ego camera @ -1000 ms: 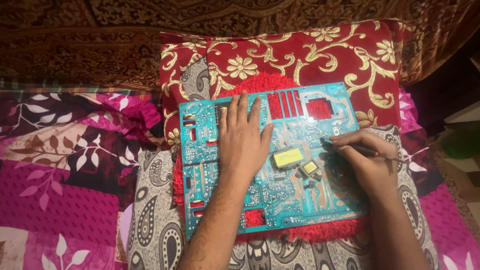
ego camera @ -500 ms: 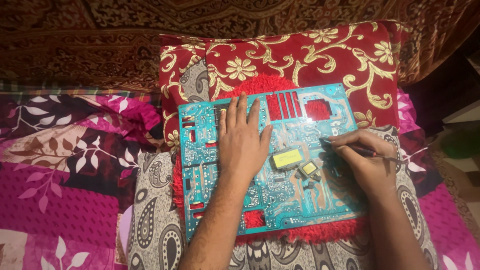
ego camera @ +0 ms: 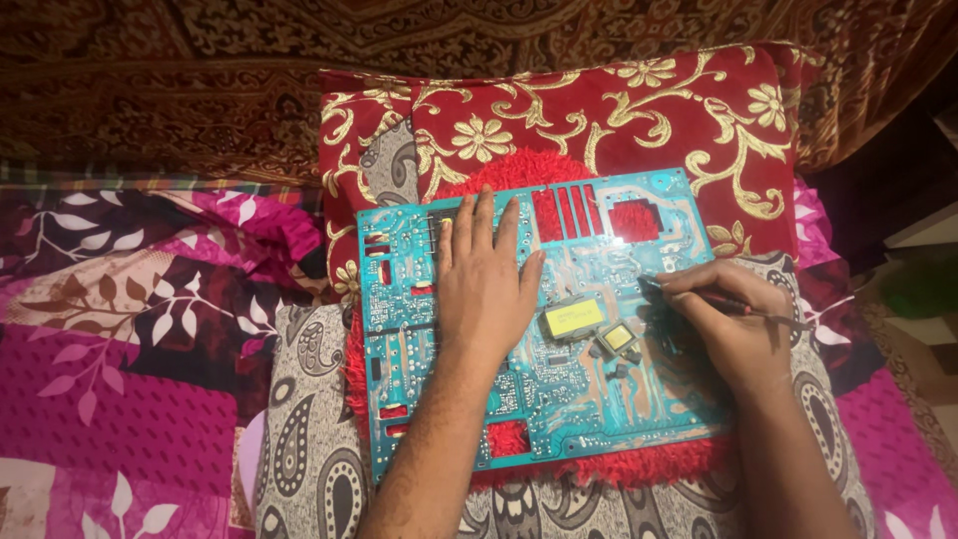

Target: The person sits on a bed with a large teal circuit board resting on a pillow. They hold the board steady with one hand and use a screwdriver to unscrew fasteners from the board, working around its edge, then reach toward components near the top of the board.

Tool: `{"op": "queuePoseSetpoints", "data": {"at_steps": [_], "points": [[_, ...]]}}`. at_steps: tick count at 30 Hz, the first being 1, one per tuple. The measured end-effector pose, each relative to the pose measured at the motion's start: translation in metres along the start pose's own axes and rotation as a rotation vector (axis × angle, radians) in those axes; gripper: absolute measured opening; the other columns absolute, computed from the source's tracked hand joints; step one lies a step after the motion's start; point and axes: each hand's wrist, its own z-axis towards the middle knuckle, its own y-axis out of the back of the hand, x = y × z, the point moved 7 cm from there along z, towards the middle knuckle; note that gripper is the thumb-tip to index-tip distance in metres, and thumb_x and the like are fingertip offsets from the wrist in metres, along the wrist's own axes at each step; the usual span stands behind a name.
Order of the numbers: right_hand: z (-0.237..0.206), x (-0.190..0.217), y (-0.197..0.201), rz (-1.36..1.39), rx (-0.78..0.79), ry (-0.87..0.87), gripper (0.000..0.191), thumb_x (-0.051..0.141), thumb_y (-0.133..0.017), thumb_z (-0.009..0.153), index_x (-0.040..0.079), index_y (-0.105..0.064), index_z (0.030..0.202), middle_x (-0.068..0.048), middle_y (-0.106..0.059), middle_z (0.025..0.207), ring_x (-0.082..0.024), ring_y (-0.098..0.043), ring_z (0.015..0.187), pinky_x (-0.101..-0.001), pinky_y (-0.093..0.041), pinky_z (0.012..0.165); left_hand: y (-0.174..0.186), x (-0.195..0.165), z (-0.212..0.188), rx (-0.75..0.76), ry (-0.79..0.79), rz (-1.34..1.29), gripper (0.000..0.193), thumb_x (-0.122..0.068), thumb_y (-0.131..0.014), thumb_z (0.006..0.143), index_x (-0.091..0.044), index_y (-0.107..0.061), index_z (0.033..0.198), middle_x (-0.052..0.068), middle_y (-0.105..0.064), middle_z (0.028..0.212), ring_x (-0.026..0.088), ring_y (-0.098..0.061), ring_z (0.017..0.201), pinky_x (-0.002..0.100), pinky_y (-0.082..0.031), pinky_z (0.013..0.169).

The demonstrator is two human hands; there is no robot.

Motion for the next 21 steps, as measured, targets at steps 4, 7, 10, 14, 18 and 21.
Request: {"op": "queuePoseSetpoints", "data": {"at_steps": [4, 7, 10, 14, 18, 21], "points": [[-0.0014, 0.0017, 0.0008, -0.052, -0.006, 0.03, 0.012, -0.004, -0.068, 0.087, -0.002, -0.074, 0.097, -0.011, -0.079, 0.106, -0.016, -0.075, 0.099, -0.0271, -0.058, 0.09, -0.0006, 0.0006, -0.0001, 0.015, 0.005, -0.006, 0.065, -0.041, -0.062, 0.096, -0.008, -0.047, 0.15, 0.019, -0.035, 0.161, 0.036, -0.028, 0.151, 0.053, -0.019, 0.123], [-0.0009, 0.0002, 0.0005, -0.029, -0.007, 0.005, 0.011, -0.004, -0.069, 0.087, -0.001, -0.074, 0.096, -0.011, -0.079, 0.105, -0.016, -0.075, 0.098, -0.0275, -0.059, 0.09, 0.0011, -0.0005, 0.0, -0.001, -0.001, 0.0, 0.066, -0.041, -0.062, 0.096, -0.007, -0.047, 0.15, 0.019, -0.035, 0.161, 0.036, -0.028, 0.151, 0.053, -0.019, 0.123], [-0.0005, 0.0001, 0.0003, -0.012, -0.007, 0.003, 0.011, -0.004, -0.069, 0.086, -0.001, -0.074, 0.096, -0.011, -0.079, 0.105, -0.016, -0.076, 0.1, -0.0278, -0.059, 0.091, 0.0008, -0.0009, 0.0, -0.007, -0.001, -0.006, 0.066, -0.041, -0.062, 0.096, -0.008, -0.047, 0.15, 0.019, -0.035, 0.161, 0.036, -0.028, 0.151, 0.053, -0.019, 0.123], [-0.0021, 0.0, -0.0002, -0.008, -0.003, 0.01, 0.013, -0.004, -0.067, 0.087, -0.001, -0.074, 0.098, -0.011, -0.078, 0.107, -0.016, -0.075, 0.101, -0.0279, -0.058, 0.092, -0.0005, -0.0002, -0.0009, -0.006, -0.002, -0.006, 0.065, -0.041, -0.062, 0.096, -0.008, -0.047, 0.15, 0.019, -0.035, 0.161, 0.036, -0.028, 0.151, 0.053, -0.019, 0.123], [-0.0023, 0.0009, 0.0017, -0.1, -0.01, 0.03, 0.015, -0.005, -0.067, 0.086, -0.001, -0.075, 0.098, -0.011, -0.079, 0.106, -0.016, -0.075, 0.099, -0.0282, -0.058, 0.092, -0.0006, 0.0001, -0.0009, -0.002, 0.0, -0.009, 0.065, -0.041, -0.062, 0.096, -0.008, -0.047, 0.15, 0.019, -0.035, 0.161, 0.036, -0.027, 0.151, 0.053, -0.019, 0.123], [-0.0034, -0.0069, 0.002, 0.034, 0.001, -0.084, 0.016, -0.004, -0.067, 0.086, -0.001, -0.075, 0.099, -0.012, -0.079, 0.104, -0.017, -0.074, 0.096, -0.0285, -0.057, 0.089, 0.0, 0.0, -0.0003, -0.006, -0.001, -0.004, 0.065, -0.041, -0.062, 0.096, -0.008, -0.047, 0.15, 0.019, -0.035, 0.161, 0.035, -0.027, 0.151, 0.053, -0.019, 0.123]]}}
